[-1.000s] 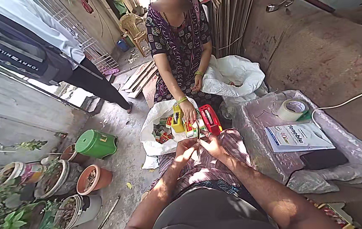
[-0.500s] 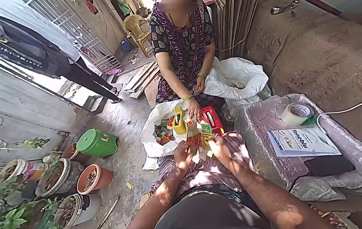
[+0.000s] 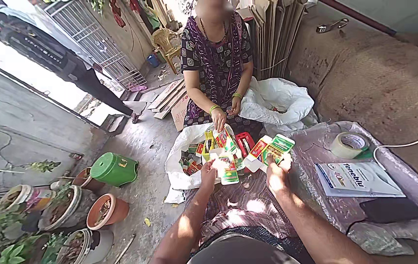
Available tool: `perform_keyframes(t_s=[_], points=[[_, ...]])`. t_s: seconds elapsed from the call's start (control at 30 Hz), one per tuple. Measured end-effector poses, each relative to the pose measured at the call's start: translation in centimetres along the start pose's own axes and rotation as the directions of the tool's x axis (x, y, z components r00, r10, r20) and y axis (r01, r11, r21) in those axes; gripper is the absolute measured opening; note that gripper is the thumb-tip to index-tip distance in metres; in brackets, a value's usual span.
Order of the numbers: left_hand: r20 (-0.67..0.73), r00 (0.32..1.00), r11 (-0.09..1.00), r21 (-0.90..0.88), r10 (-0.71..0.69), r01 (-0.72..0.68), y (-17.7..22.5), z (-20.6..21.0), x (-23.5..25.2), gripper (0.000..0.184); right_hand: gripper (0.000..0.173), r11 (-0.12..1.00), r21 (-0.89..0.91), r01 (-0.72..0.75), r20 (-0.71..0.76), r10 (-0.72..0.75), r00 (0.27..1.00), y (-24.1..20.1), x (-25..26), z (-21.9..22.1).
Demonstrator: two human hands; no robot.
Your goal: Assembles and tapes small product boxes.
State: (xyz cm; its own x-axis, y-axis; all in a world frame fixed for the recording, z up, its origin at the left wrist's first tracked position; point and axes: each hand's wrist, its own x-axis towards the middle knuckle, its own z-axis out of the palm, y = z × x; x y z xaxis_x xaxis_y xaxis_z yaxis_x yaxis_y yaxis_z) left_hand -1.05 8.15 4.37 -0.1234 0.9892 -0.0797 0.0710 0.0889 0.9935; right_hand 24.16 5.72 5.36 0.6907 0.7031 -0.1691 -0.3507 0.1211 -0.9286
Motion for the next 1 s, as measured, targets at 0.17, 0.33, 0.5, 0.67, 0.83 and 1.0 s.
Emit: perform_keyframes(t_s=[0.17,0.33,0.5,0.67,0.83,1.0], points=[[0.067,0.997,0.993,0.111,-0.047,0.04,1.0,3.0,3.0,0.041,0.071,0.999,-0.01,0.036,0.043,-0.036,0.998,-0.6,-0.9,-0.1],[0.068,0.997,0.912,0.407,0.022,-0.048,1.3,3.5,4.0,0.068,0.075,0.982,-0.152,0.114,0.181,-0.085,0.98,-0.2,-2.1,0.0],[0.095,0.933,0.78,0.523,0.346,-0.343,1.2,3.8,2.0,0.053,0.079,0.925,-0.317,0.211,0.326,-0.102,0.94,1.2,-2.7,-0.4],[0.723,0.594,0.699,0.219,0.353,-0.681,3.1,3.3,-4.6,0.104,0.055,0.986,-0.129,0.104,0.494,-0.027,0.869,1.0,-5.9,0.8],[0.509,0.761,0.727,0.327,0.402,-0.603,2.1,1.2,-5.9,0.039,0.045,0.972,-0.161,0.17,0.597,-0.042,0.801,0.7,-7.6,0.7],[0.48,0.74,0.698,0.309,0.472,-0.646,3.1,-1.3,-6.1,0.025,0.06,0.873,-0.182,0.453,0.644,-0.242,0.726,1.4,-6.0,0.5]])
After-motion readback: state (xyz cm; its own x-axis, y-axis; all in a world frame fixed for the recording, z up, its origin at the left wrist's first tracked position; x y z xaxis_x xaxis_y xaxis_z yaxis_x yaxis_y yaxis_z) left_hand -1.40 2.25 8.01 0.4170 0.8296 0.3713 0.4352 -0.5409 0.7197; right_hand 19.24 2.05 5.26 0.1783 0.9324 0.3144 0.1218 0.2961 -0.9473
